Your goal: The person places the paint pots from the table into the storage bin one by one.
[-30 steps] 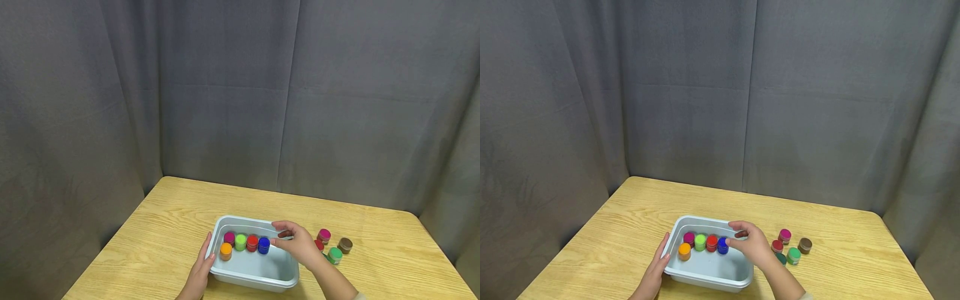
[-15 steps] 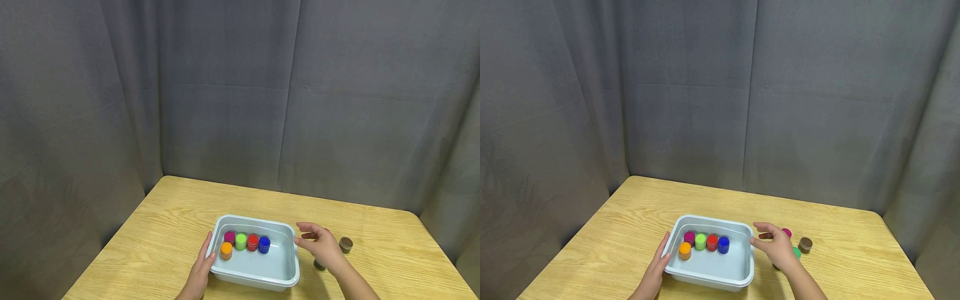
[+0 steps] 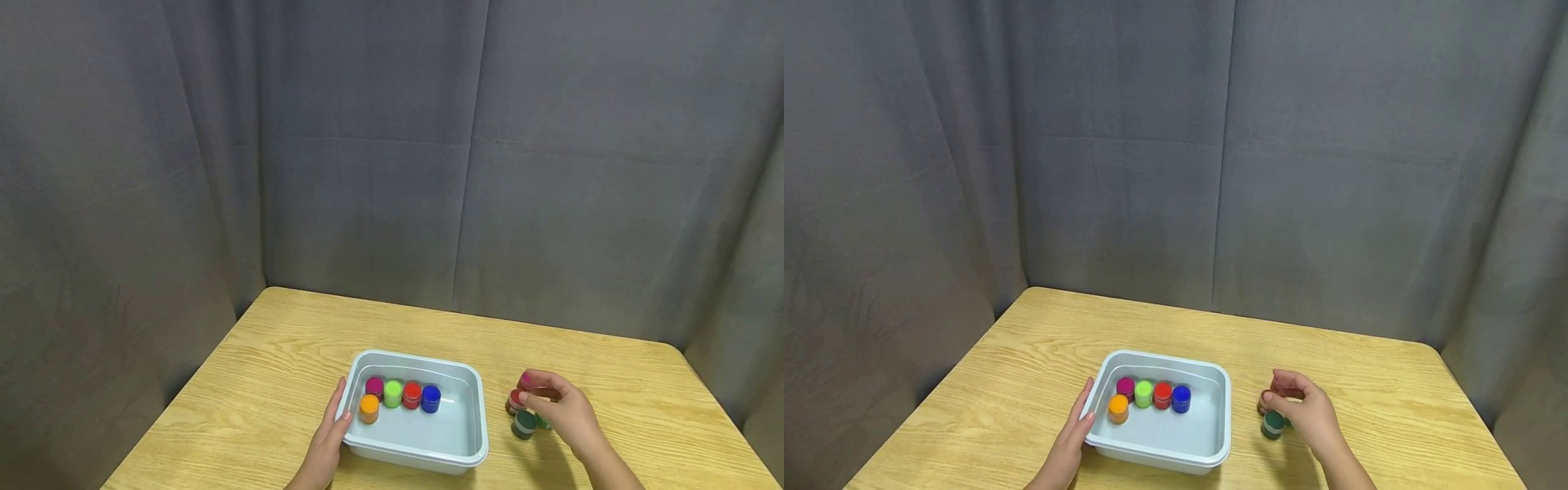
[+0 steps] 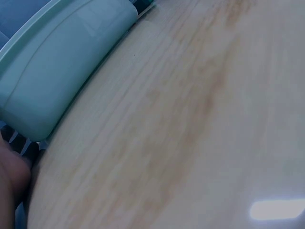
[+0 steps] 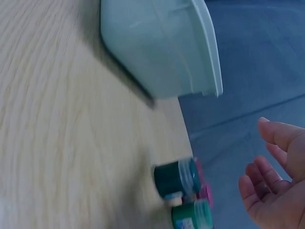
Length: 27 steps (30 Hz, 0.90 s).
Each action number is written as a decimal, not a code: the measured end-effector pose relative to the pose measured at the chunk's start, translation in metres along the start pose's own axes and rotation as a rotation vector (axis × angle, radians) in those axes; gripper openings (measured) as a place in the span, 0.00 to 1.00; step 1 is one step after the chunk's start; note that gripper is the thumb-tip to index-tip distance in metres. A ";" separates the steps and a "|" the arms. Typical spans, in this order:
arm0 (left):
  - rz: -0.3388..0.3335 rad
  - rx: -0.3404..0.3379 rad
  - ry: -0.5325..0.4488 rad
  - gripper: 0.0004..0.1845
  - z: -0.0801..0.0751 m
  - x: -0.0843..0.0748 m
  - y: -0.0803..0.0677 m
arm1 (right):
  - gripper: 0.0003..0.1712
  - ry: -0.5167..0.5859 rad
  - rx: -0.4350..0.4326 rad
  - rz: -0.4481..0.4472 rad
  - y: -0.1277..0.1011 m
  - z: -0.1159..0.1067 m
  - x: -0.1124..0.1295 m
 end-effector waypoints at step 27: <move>0.031 -0.004 0.006 0.31 -0.001 -0.001 0.000 | 0.42 -0.063 -0.037 0.089 0.004 -0.019 -0.061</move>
Point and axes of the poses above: each hand's wrist, its own y-axis towards the middle knuckle, its own z-axis out of the palm, x = y × z, the point moved 4 cm from there along y, towards the middle knuckle, and after that the axes turned 6 degrees about y, right-handed, at the moved point
